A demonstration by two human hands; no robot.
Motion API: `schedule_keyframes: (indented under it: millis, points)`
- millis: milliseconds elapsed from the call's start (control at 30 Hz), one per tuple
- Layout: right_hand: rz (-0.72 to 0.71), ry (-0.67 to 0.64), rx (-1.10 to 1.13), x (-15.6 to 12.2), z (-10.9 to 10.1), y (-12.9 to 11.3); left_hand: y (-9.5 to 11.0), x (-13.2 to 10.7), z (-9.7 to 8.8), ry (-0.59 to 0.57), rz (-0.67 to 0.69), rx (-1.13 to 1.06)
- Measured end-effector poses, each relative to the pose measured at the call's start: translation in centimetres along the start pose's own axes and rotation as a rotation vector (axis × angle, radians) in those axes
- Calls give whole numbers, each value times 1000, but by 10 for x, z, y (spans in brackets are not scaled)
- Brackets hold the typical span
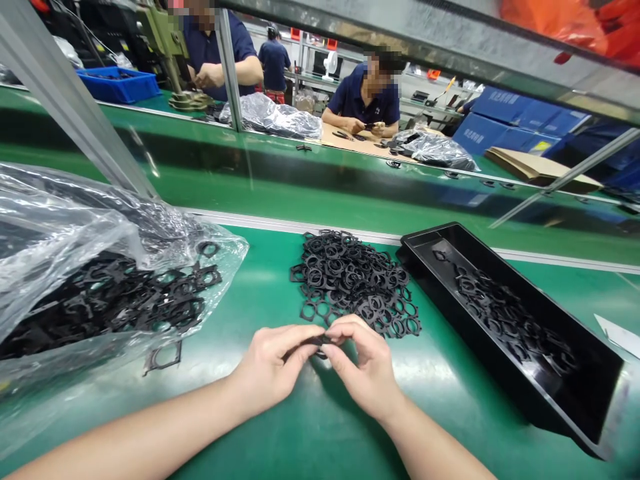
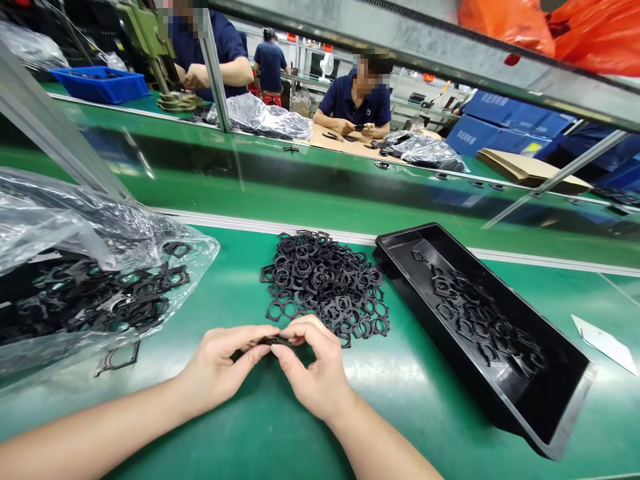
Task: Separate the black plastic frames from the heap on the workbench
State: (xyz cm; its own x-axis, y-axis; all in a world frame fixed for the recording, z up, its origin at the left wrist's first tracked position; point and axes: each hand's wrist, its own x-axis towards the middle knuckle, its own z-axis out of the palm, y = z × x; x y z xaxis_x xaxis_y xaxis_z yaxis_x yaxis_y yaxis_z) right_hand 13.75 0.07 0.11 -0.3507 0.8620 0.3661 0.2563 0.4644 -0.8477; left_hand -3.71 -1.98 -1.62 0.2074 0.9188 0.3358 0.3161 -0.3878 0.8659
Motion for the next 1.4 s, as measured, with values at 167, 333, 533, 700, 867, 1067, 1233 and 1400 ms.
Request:
schedule_keyframes:
  millis: [167, 333, 533, 700, 867, 1067, 1233, 1400]
  points:
    - [42, 24, -34, -2, 1, 3, 2, -1, 3, 77, -184, -310]
    - [-4, 56, -34, -3, 3, 3, 0, -3, 3, 77, -117, -266]
    - [-16, 58, -29, -4, 0, 3, -5, -3, 2, 88, 0, -59]
    - [-38, 24, -21, -4, -1, 3, -2, -2, -1, 5, 33, 41]
    - [-38, -12, -38, -4, -1, 4, -2, -3, 0, -66, -34, 43]
    - [5, -27, -32, -5, -1, 3, -4, -5, 2, -57, -2, 34]
    - [168, -40, 43, -6, 2, -1, -5, -6, 3, -64, 18, 27]
    - [201, -30, 72, -9, 6, 1, -4, -6, 5, -61, -79, -48]
